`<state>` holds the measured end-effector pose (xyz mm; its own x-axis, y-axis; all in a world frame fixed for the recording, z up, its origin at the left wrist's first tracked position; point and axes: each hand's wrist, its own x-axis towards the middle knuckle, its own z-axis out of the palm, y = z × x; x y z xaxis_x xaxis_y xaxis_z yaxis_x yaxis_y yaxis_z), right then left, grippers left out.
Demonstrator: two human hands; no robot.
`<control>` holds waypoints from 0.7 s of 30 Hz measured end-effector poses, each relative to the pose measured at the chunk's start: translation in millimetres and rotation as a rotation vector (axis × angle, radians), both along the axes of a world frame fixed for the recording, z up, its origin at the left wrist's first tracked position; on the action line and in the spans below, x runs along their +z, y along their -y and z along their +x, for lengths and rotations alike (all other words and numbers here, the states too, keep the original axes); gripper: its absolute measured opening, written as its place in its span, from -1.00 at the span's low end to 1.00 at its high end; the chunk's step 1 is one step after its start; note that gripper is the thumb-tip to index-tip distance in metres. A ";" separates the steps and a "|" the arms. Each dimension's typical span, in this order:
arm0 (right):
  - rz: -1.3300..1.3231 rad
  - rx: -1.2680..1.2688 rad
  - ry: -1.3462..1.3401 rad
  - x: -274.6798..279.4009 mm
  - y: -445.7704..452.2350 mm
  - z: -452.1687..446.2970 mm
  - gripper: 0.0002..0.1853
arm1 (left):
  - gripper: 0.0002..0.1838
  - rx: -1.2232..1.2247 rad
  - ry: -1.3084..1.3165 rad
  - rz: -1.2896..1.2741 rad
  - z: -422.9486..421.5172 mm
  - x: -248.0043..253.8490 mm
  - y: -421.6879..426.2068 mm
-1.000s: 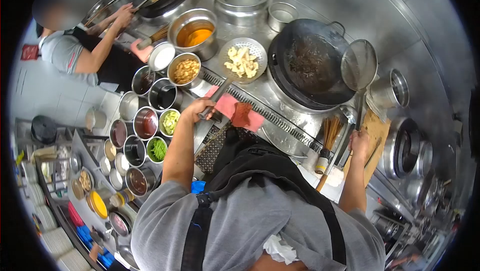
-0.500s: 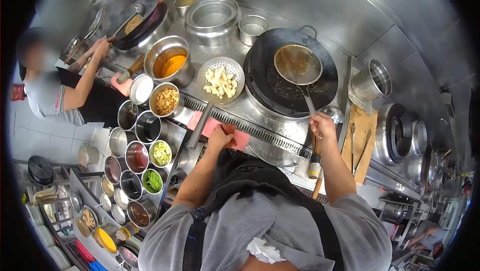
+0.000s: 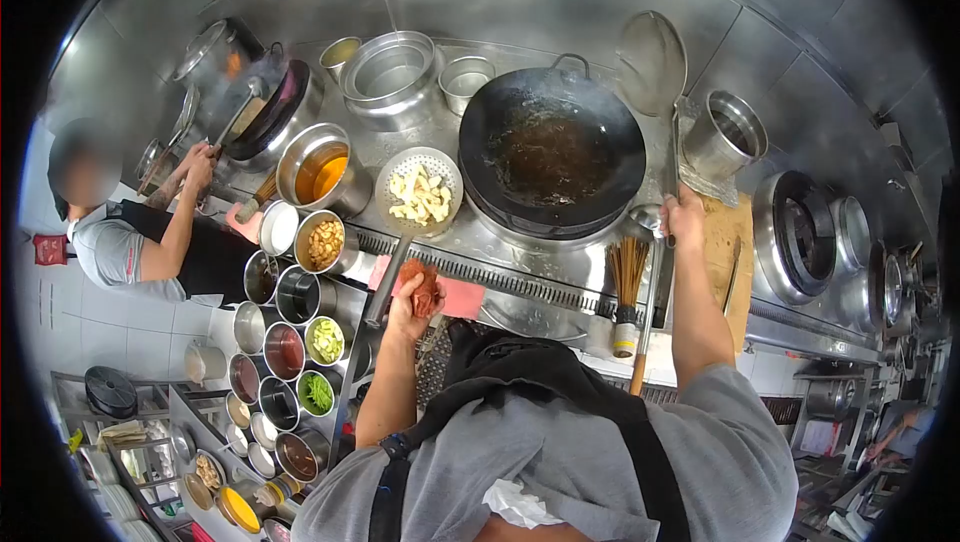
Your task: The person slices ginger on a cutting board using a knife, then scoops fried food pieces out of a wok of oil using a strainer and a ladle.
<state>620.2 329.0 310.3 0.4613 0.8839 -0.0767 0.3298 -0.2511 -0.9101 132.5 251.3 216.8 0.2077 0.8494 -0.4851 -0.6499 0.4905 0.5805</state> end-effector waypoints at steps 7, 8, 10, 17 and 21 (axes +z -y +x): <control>-0.145 0.053 0.887 -91.1 15.0 102.0 -0.63 | -0.79 -0.104 -0.348 -0.014 64.6 16.7 -47.9; -0.152 0.070 0.878 -94.2 19.0 104.8 -0.63 | -0.76 -0.117 -0.378 -0.018 78.3 28.2 -54.8; -0.125 -0.047 0.660 -81.6 30.0 114.8 -0.74 | -0.72 -0.128 -0.414 -0.027 92.3 27.5 -77.6; -0.009 0.117 -0.049 8.8 86.5 82.6 -0.89 | -0.59 -0.438 -0.627 -0.144 157.6 11.4 -124.0; -0.161 0.259 -0.162 6.2 130.0 44.7 -0.79 | -0.62 -0.292 -0.646 -0.180 170.1 8.4 -114.4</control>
